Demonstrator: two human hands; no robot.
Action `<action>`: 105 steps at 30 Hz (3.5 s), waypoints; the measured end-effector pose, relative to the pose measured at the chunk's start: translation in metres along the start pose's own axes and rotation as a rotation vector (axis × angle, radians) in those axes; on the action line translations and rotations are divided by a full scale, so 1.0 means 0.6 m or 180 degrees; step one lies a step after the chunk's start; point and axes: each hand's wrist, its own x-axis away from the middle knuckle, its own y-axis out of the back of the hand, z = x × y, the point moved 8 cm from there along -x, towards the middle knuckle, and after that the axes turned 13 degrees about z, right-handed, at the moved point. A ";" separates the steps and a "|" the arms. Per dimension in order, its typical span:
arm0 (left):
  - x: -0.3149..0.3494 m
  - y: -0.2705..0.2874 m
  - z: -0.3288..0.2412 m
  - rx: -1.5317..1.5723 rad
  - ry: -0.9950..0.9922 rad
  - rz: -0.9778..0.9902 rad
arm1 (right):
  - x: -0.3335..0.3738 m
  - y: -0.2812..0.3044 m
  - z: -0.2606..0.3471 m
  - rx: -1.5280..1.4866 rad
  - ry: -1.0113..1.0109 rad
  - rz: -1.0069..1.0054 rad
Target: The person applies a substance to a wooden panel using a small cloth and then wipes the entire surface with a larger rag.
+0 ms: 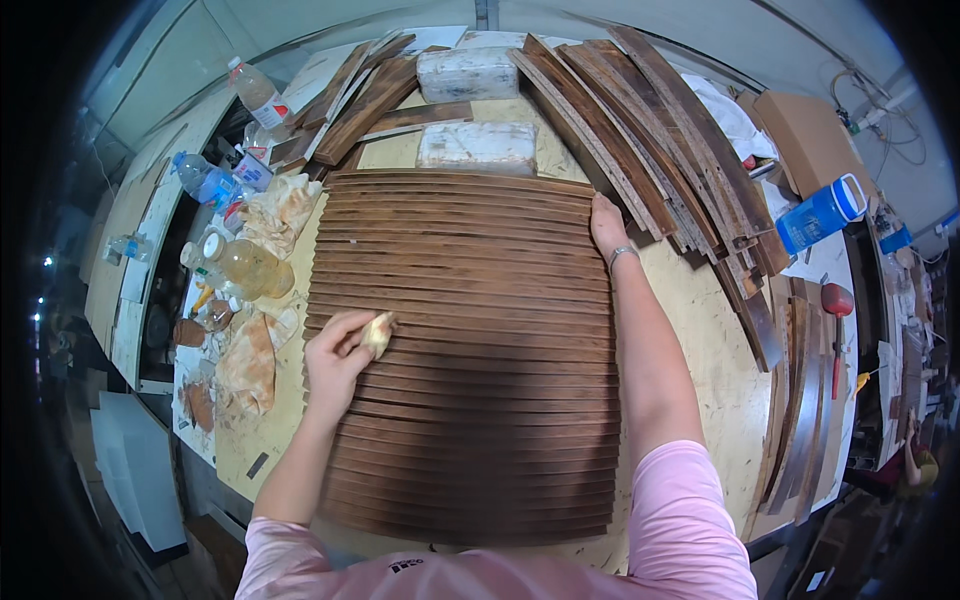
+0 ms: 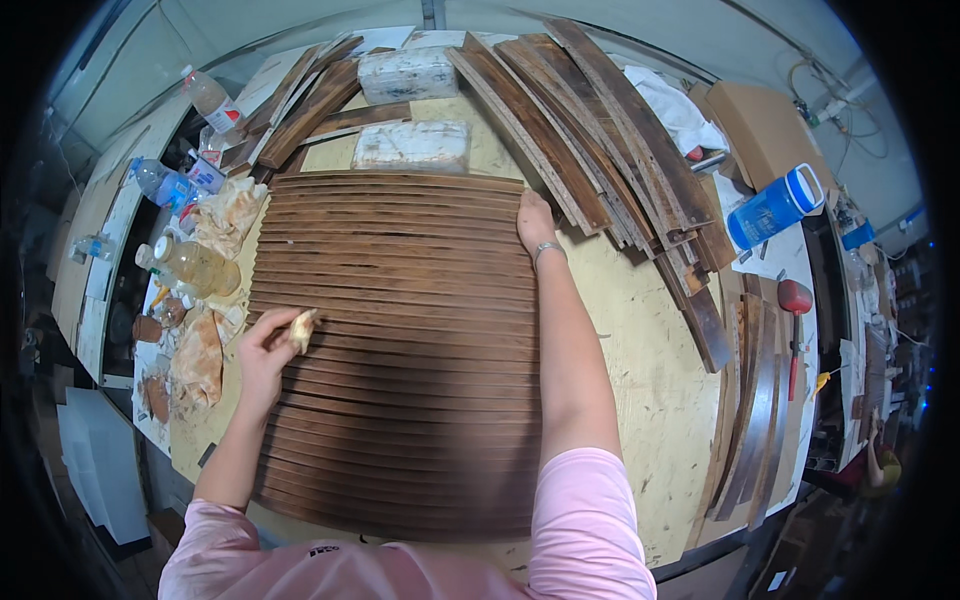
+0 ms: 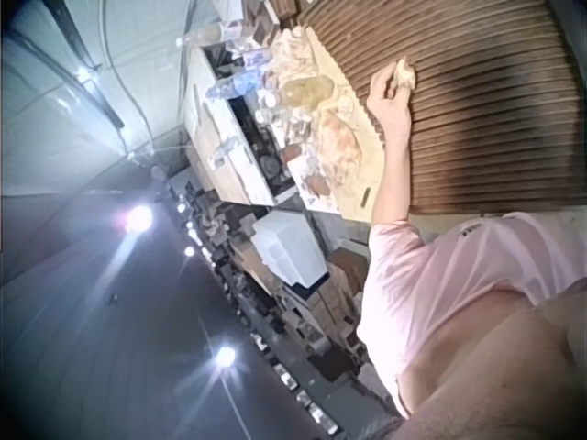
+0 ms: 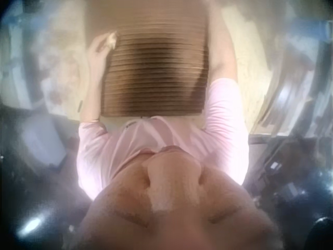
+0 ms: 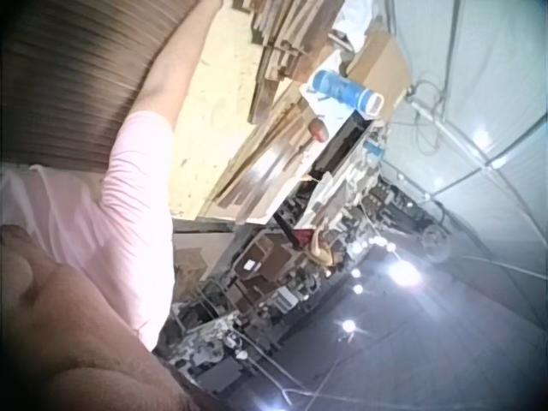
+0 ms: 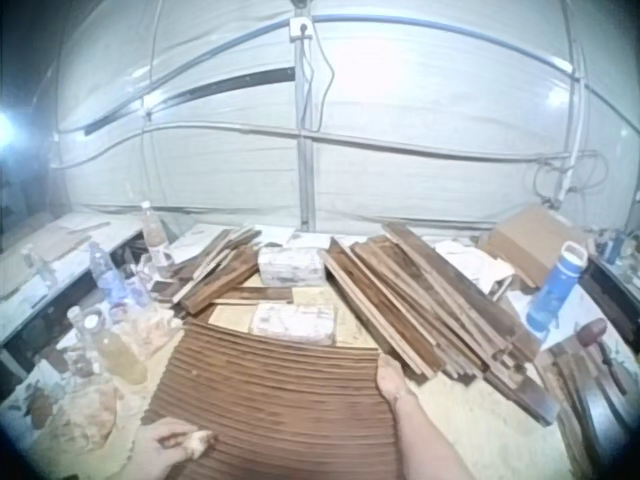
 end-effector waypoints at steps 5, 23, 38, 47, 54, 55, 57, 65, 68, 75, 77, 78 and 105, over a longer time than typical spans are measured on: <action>-0.128 -0.028 -0.014 -0.0765 -0.0207 0.0237 | 0.031 -0.012 0.015 -0.0186 -0.0158 0.0207; -0.454 -0.386 -0.044 -0.3349 -0.1713 0.1416 | 0.115 0.020 0.047 0.0960 0.0599 0.0120; -0.470 -0.416 -0.051 -0.3539 -0.2062 0.1048 | 0.094 0.015 0.019 0.0853 0.0667 0.0139; -0.445 -0.354 -0.056 -0.3519 -0.2431 0.0889 | 0.089 0.011 0.016 0.0719 0.0678 0.0216; -0.428 -0.032 0.010 -0.4026 -0.1466 0.0157 | 0.085 0.014 0.007 0.0476 0.0574 0.0350; -0.426 0.042 0.020 -0.4192 -0.1236 0.0030 | 0.083 0.011 0.006 0.0466 0.0633 0.0350; -0.415 0.179 0.035 -0.4277 -0.0574 -0.0393 | 0.081 0.009 -0.001 0.0436 0.0614 0.0348; -0.398 0.074 0.011 -0.3921 -0.1538 0.0451 | 0.082 0.026 -0.016 0.0517 0.0397 0.0312; -0.400 0.156 0.034 -0.4212 -0.1018 -0.0299 | 0.080 0.025 -0.018 0.0485 0.0536 0.0321; -0.382 0.122 -0.003 -0.3836 -0.1025 -0.0648 | 0.088 0.025 -0.002 0.0829 0.0616 0.0348; -0.385 0.029 -0.032 -0.3515 -0.1266 -0.0412 | 0.124 0.009 0.053 0.1053 0.0489 0.0517; -0.394 -0.030 -0.034 -0.3130 -0.1215 -0.0129 | 0.141 0.011 0.066 0.1453 0.0675 0.0481; -0.417 -0.346 -0.053 -0.3400 -0.2056 0.1168 | 0.201 0.011 0.079 0.2961 0.0900 0.0174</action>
